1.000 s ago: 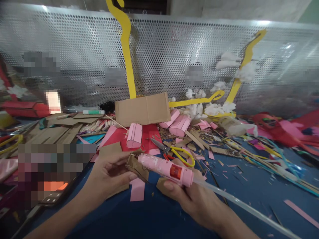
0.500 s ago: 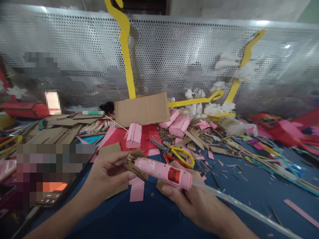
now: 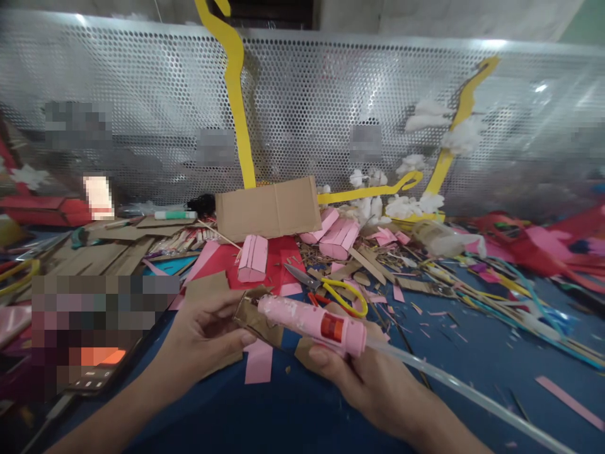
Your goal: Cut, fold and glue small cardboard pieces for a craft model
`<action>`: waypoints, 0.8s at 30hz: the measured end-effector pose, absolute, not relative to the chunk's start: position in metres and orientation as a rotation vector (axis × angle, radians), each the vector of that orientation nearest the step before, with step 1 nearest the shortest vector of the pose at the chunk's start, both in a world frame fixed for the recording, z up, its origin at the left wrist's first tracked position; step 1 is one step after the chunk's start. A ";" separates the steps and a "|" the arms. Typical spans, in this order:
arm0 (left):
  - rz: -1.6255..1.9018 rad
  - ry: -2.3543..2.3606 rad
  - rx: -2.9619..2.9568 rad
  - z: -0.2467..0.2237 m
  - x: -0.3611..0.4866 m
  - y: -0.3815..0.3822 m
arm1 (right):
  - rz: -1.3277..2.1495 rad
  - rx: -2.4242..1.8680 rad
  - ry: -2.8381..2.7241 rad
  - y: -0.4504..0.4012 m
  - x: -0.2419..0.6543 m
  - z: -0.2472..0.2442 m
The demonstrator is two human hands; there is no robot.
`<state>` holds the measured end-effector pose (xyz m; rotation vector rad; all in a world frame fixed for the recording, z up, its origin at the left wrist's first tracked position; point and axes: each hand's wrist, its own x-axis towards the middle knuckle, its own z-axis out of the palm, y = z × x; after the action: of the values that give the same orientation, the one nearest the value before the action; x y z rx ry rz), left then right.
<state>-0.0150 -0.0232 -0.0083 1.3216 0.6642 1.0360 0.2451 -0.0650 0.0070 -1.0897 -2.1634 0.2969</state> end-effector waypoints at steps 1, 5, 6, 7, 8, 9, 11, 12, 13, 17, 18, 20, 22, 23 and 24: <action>1.043 0.660 1.322 -0.009 -0.015 -0.023 | 0.301 -1.096 -2.157 -0.064 0.246 0.006; 1.067 0.633 1.326 -0.010 -0.016 -0.022 | 0.259 -1.124 -2.143 -0.062 0.247 0.005; 1.071 0.633 1.327 -0.010 -0.016 -0.021 | 0.248 -1.130 -2.146 -0.062 0.247 0.005; 1.076 0.636 1.326 -0.009 -0.016 -0.021 | 0.244 -1.131 -2.151 -0.062 0.247 0.006; 1.080 0.639 1.326 -0.008 -0.016 -0.021 | 0.248 -1.127 -2.159 -0.063 0.246 0.007; 1.082 0.645 1.326 -0.007 -0.015 -0.022 | 0.257 -1.119 -2.168 -0.064 0.245 0.008; 1.080 0.660 1.330 -0.006 -0.015 -0.022 | 0.267 -1.106 -2.184 -0.066 0.244 0.009; 1.076 0.669 1.332 -0.006 -0.015 -0.023 | 0.265 -1.102 -2.187 -0.067 0.243 0.009; 1.074 0.673 1.334 -0.006 -0.015 -0.023 | 0.266 -1.109 -2.189 -0.067 0.243 0.009; 1.097 0.640 1.343 -0.009 -0.016 -0.021 | 0.262 -1.172 -2.175 -0.065 0.247 0.000; 1.105 0.628 1.346 -0.010 -0.016 -0.021 | 0.250 -1.188 -2.161 -0.065 0.249 -0.002; 1.116 0.626 1.345 -0.011 -0.016 -0.020 | 0.213 -1.223 -2.125 -0.065 0.252 -0.007; 1.122 0.644 1.343 -0.011 -0.015 -0.019 | 0.185 -1.263 -2.092 -0.065 0.253 -0.009; 1.127 0.651 1.345 -0.011 -0.015 -0.019 | 0.177 -1.274 -2.086 -0.066 0.254 -0.010; 1.134 0.655 1.349 -0.010 -0.015 -0.019 | 0.174 -1.275 -2.090 -0.067 0.253 -0.010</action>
<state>-0.0148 -0.0187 -0.0105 1.3491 0.6552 1.1337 0.2534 -0.0665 -0.0099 -1.2749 -2.0895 0.1736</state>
